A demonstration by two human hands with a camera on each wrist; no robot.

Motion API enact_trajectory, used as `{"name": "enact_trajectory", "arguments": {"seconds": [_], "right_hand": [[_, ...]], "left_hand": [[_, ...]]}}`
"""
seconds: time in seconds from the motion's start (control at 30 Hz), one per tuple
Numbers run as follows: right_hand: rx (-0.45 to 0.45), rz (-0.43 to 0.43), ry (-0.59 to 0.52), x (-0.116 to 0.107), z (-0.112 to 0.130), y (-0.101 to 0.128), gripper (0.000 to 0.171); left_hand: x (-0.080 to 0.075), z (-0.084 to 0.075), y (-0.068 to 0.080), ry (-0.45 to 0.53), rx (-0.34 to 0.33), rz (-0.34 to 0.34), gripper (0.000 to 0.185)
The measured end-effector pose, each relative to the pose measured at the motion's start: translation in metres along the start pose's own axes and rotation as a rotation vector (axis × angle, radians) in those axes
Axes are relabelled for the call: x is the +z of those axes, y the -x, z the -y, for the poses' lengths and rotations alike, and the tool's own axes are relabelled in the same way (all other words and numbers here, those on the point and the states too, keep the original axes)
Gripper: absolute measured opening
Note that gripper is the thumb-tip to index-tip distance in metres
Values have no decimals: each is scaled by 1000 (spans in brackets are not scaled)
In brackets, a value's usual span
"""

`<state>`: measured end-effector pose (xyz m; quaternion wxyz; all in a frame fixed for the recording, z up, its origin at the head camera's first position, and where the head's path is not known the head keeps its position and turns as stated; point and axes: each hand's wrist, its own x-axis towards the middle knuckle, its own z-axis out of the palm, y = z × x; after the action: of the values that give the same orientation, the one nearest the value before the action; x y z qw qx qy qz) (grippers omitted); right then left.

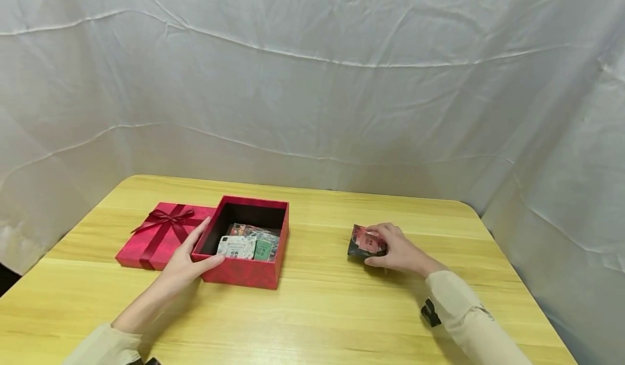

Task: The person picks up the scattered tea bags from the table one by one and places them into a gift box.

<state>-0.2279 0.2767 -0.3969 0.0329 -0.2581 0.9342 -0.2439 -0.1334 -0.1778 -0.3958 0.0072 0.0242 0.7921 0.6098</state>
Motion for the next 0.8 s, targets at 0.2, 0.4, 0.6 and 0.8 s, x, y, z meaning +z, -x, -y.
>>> {"name": "enact_trajectory", "arguments": {"seconds": [0.2, 0.4, 0.6, 0.8], "right_hand": [[-16, -2, 32, 3, 9, 1, 69], [-57, -23, 28, 5, 18, 4, 67], [-85, -33, 21, 6, 32, 3, 67], [-105, -26, 22, 6, 42, 3, 67]], "left_hand": [[1, 2, -2, -17, -7, -3, 91], [1, 1, -1, -23, -5, -2, 91], [0, -1, 0, -20, 1, 3, 91], [1, -1, 0, -11, -12, 1, 92]]}}
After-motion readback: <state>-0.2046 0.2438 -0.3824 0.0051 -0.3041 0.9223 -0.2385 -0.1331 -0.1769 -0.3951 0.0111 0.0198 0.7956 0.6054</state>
